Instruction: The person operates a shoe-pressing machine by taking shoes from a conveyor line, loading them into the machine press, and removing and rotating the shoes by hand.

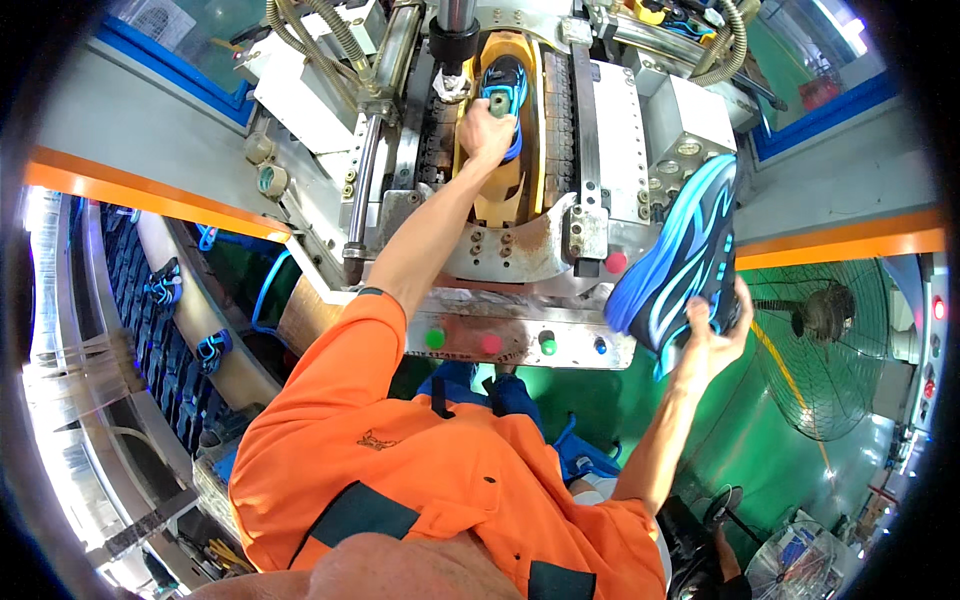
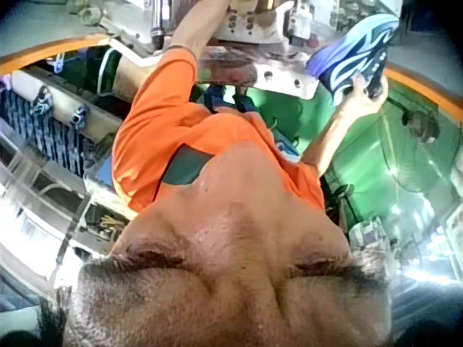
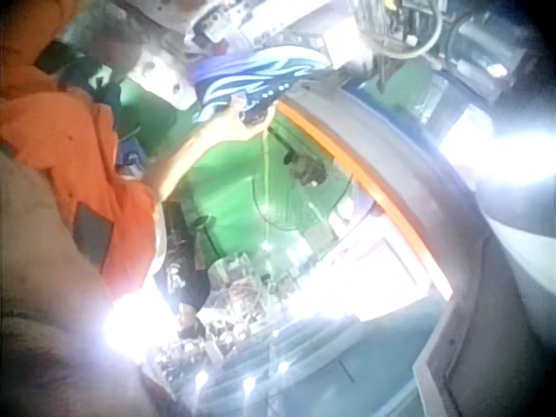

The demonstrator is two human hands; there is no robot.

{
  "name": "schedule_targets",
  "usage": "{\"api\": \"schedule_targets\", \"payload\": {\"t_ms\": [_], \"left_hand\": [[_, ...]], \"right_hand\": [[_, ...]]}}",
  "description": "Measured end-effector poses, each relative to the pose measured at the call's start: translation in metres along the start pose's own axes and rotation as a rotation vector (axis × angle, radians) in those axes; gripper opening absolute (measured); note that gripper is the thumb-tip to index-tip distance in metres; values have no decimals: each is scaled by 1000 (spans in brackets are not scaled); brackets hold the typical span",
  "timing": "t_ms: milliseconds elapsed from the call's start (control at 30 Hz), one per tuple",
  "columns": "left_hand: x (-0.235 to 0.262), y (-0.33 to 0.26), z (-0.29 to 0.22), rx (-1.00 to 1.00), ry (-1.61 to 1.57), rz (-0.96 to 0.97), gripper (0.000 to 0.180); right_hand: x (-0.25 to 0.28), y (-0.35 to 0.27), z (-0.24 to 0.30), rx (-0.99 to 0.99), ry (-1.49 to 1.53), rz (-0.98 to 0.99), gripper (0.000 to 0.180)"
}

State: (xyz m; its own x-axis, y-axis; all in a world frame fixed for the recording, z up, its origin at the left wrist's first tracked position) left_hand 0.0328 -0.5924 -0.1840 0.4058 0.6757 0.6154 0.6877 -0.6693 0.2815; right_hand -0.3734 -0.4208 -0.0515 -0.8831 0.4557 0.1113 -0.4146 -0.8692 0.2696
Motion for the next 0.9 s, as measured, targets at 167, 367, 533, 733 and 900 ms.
{"api": "schedule_targets", "payload": {"t_ms": [167,367,533,733,900], "left_hand": [[53,-2,74,443,-948,134,13],[250,-106,56,542,-868,322,36],[381,-176,118,607,-843,192,47],[495,-290,145,581,-728,-437,36],[486,-380,147,807,-671,-797,34]], "right_hand": [[-115,82,24,121,-104,139,56],[-334,138,17,147,-805,685,62],[-437,75,-43,152,-920,676,50],[-460,32,-78,266,-965,616,66],[-390,-52,-25,745,-313,499,63]]}}
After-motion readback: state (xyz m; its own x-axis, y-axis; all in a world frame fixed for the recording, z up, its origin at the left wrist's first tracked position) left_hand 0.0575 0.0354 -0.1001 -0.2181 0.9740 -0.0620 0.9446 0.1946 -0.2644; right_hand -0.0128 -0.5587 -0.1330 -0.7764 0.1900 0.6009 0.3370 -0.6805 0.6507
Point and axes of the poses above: each hand's wrist, its own y-axis towards the middle knuckle, its own x-axis out of the back of the hand, z = x × y, the point moved 7 cm from there along y, towards the middle knuckle, and after that the axes turned 2 degrees about -z, right-handed, at the moved point
